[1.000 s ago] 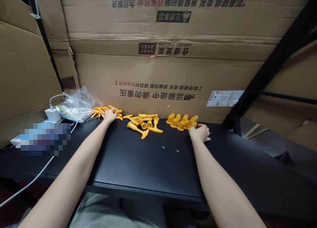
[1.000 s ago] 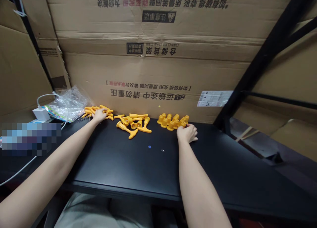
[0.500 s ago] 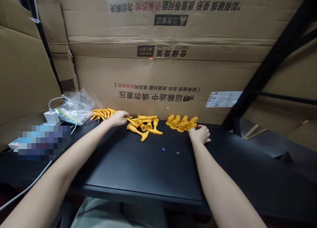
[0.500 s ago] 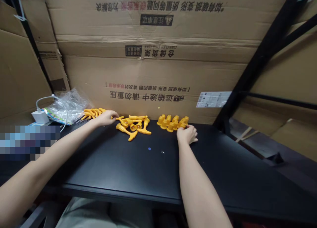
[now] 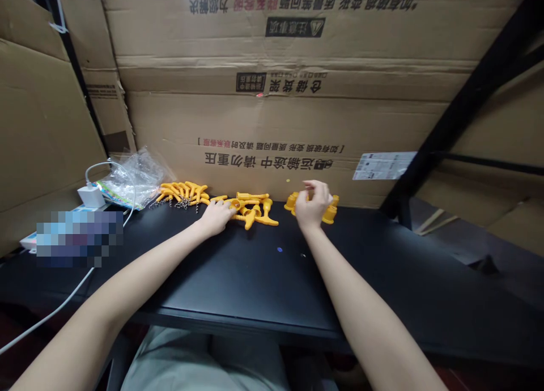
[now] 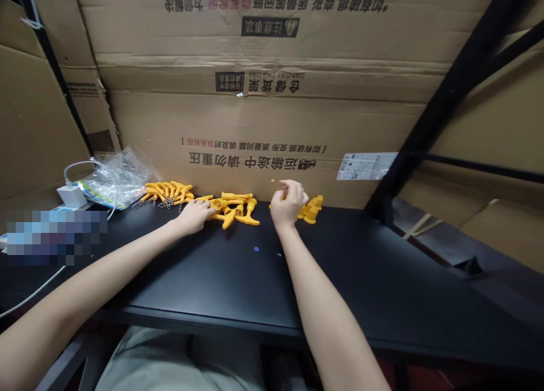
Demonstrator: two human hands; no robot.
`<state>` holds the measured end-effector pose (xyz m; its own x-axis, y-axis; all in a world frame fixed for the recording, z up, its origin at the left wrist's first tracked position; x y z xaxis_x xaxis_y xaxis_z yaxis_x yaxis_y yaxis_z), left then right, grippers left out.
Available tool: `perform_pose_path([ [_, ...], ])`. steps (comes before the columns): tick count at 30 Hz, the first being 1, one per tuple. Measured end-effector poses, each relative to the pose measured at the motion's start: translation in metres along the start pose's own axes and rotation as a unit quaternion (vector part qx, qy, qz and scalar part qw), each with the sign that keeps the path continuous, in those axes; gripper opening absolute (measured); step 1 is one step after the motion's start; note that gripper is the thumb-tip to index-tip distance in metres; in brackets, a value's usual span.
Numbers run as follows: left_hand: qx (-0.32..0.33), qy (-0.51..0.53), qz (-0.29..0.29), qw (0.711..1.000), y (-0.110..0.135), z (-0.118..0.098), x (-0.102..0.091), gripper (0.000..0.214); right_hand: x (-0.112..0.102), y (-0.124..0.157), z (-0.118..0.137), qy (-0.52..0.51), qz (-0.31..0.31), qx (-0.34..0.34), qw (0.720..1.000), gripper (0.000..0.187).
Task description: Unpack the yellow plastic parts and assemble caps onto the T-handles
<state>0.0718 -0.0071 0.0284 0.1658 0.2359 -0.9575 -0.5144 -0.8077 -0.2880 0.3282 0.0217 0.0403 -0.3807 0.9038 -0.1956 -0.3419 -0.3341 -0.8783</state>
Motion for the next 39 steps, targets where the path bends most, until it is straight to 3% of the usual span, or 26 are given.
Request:
perform_pose_path([
  [2,-0.057,0.131,-0.055,0.988,-0.001,0.002,-0.006,0.029,0.004,0.01,0.025,-0.036,0.04,-0.033,0.998,0.021],
  [3,-0.088,0.22,-0.085,0.968,-0.003,0.002,-0.009,0.028,0.005,0.016,0.036,-0.063,0.068,-0.041,0.995,0.02],
  [5,-0.125,0.413,-0.135,0.892,-0.005,0.001,-0.013,0.025,0.01,0.029,0.058,-0.137,0.161,-0.07,0.975,0.023],
  [8,-0.1,0.636,-0.153,0.75,-0.006,-0.004,-0.013,0.035,0.015,0.048,0.083,-0.246,0.304,-0.114,0.914,0.033],
  [9,-0.09,0.676,-0.144,0.717,-0.006,-0.005,-0.012,0.041,0.016,0.052,0.088,-0.27,0.339,-0.118,0.893,0.035],
  [11,-0.091,0.708,-0.131,0.688,-0.002,-0.004,-0.009,0.049,0.018,0.057,0.092,-0.295,0.381,-0.114,0.869,0.035],
  [14,-0.149,0.657,-0.183,0.716,0.004,0.009,-0.008,0.05,0.02,0.057,0.088,-0.264,0.388,-0.113,0.876,0.033],
  [16,-0.173,0.554,-0.257,0.772,0.01,0.018,-0.012,0.053,0.02,0.055,0.083,-0.218,0.379,-0.128,0.89,0.031],
  [18,-0.137,0.414,-0.284,0.854,0.016,0.022,-0.017,0.056,0.019,0.054,0.08,-0.175,0.369,-0.154,0.9,0.029],
  [20,-0.084,0.273,-0.238,0.928,0.019,0.019,-0.02,0.049,0.017,0.055,0.079,-0.132,0.363,-0.188,0.903,0.027],
  [22,-0.078,0.163,-0.169,0.969,0.022,0.015,-0.021,0.04,0.014,0.056,0.081,-0.089,0.359,-0.222,0.902,0.026],
  [24,-0.111,0.095,-0.128,0.981,0.024,0.013,-0.022,0.036,0.012,0.056,0.084,-0.062,0.358,-0.25,0.897,0.025],
  [27,-0.133,0.069,-0.116,0.982,0.023,0.013,-0.023,0.033,0.008,0.055,0.088,-0.043,0.349,-0.281,0.893,0.024],
  [34,-0.08,0.186,-0.162,0.966,0.02,0.018,-0.02,0.023,-0.002,0.045,0.093,0.02,0.293,-0.357,0.886,0.022],
  [39,-0.127,0.276,-0.15,0.941,0.019,0.015,-0.023,0.019,-0.004,0.039,0.093,0.042,0.262,-0.394,0.88,0.023],
])
Point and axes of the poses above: each hand's wrist, its own y-axis away from the middle knuckle, its own x-axis out of the palm, z = x × y, the point moved 2 cm from there along -y, towards the middle knuckle, and after that the axes turned 6 degrees about y, right-handed, at the moved point
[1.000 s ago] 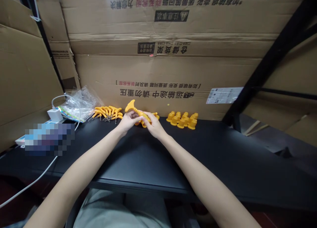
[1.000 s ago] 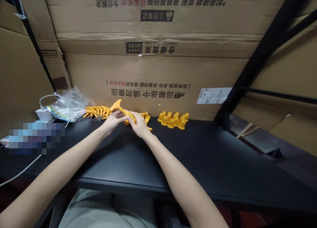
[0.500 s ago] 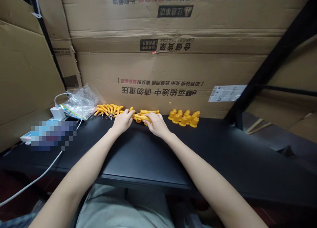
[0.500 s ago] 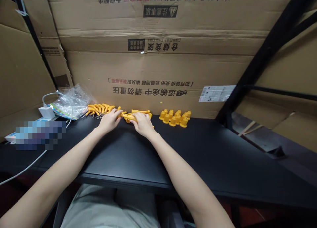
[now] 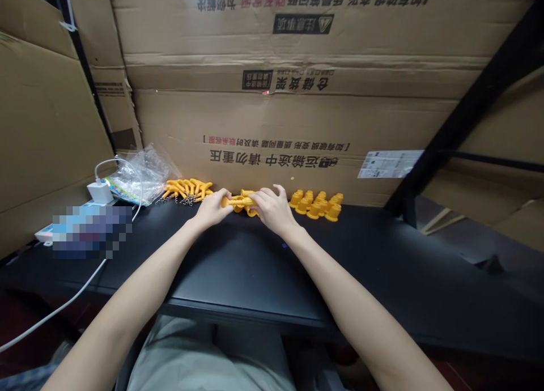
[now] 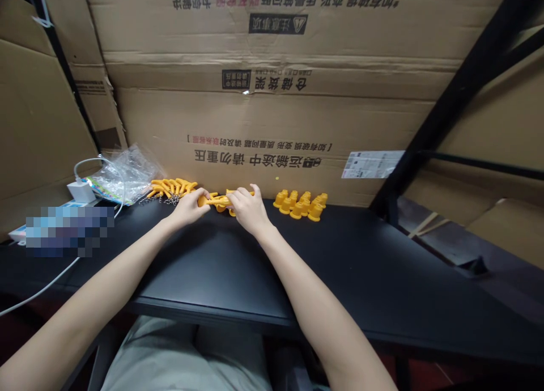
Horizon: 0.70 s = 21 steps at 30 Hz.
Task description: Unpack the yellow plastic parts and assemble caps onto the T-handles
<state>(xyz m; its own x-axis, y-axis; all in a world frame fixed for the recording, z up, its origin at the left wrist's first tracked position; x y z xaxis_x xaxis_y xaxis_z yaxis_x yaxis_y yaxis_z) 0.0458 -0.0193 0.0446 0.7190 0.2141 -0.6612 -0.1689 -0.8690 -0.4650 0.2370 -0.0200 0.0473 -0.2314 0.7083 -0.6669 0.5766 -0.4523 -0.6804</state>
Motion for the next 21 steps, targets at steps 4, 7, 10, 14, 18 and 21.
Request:
perform_pose_path([
  [4,-0.06,0.092,0.019,0.994,0.001,-0.007,0.001,0.014,-0.001,0.0,-0.004,0.018,-0.017,-0.012,1.0,0.027],
  [7,-0.122,0.163,0.074,0.976,0.004,-0.012,0.006,0.009,-0.002,0.001,-0.006,0.031,-0.039,-0.008,0.999,0.029],
  [10,-0.141,0.179,0.123,0.966,0.006,-0.015,0.01,0.008,-0.001,0.001,-0.009,0.031,-0.051,-0.004,0.998,0.029],
  [14,-0.098,0.053,0.096,0.989,0.007,-0.012,0.007,0.009,0.007,0.003,-0.009,0.0,0.003,-0.022,1.0,0.023],
  [18,-0.01,-0.157,0.02,0.987,0.009,-0.012,0.003,0.023,0.018,0.006,-0.003,-0.048,0.088,-0.028,0.995,0.025],
  [21,0.011,-0.219,0.027,0.975,0.01,-0.013,0.003,0.026,0.02,0.007,0.002,-0.046,0.103,-0.018,0.993,0.03],
])
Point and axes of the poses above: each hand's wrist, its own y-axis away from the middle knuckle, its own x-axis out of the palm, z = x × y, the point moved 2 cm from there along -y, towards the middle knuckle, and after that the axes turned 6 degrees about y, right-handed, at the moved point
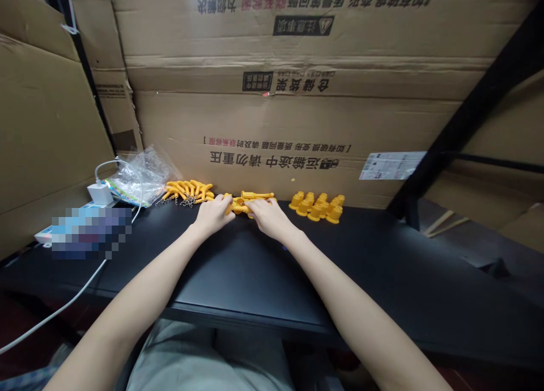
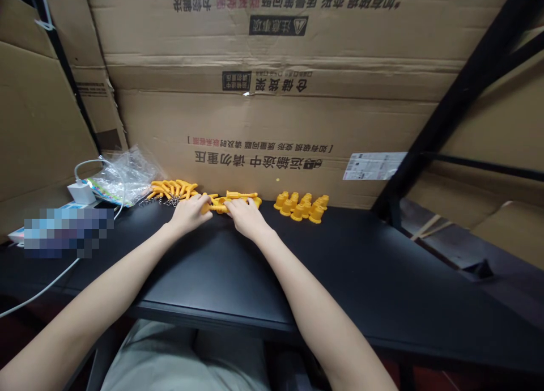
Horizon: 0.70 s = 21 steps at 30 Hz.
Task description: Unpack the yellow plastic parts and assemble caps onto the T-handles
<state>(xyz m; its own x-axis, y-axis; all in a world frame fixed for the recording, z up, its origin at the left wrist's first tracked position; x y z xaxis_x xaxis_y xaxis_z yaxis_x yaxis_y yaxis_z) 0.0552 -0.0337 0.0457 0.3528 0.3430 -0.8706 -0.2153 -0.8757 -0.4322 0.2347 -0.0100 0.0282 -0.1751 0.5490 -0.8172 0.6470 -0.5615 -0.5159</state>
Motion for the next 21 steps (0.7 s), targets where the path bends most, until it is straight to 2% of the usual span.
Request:
perform_pose_path([
  [6,-0.007,0.037,-0.008,0.999,0.001,-0.005,-0.001,0.023,-0.005,-0.003,0.004,0.051,-0.02,0.034,0.998,0.026],
  [8,-0.019,0.085,-0.018,0.996,0.0,-0.005,-0.001,0.022,-0.006,-0.004,0.006,0.072,-0.028,0.035,0.996,0.026],
  [10,-0.058,0.165,-0.018,0.984,-0.003,-0.003,0.0,0.018,-0.009,-0.004,0.007,0.094,-0.05,0.04,0.994,0.027],
  [12,-0.119,0.28,0.036,0.952,-0.005,0.003,0.004,0.013,-0.012,-0.003,0.004,0.107,-0.084,0.056,0.989,0.028],
  [15,-0.191,0.443,0.203,0.852,-0.004,0.011,0.012,0.016,-0.018,0.0,-0.014,0.103,-0.14,0.111,0.979,0.029],
  [17,-0.215,0.509,0.263,0.791,-0.003,0.016,0.016,0.016,-0.023,0.005,-0.037,0.093,-0.175,0.173,0.965,0.025],
  [19,-0.229,0.561,0.246,0.756,-0.004,0.02,0.019,0.016,-0.026,0.017,-0.066,0.083,-0.216,0.262,0.937,0.022],
  [21,-0.233,0.609,0.19,0.734,-0.007,0.024,0.021,0.019,-0.026,0.035,-0.096,0.077,-0.257,0.365,0.891,0.028],
])
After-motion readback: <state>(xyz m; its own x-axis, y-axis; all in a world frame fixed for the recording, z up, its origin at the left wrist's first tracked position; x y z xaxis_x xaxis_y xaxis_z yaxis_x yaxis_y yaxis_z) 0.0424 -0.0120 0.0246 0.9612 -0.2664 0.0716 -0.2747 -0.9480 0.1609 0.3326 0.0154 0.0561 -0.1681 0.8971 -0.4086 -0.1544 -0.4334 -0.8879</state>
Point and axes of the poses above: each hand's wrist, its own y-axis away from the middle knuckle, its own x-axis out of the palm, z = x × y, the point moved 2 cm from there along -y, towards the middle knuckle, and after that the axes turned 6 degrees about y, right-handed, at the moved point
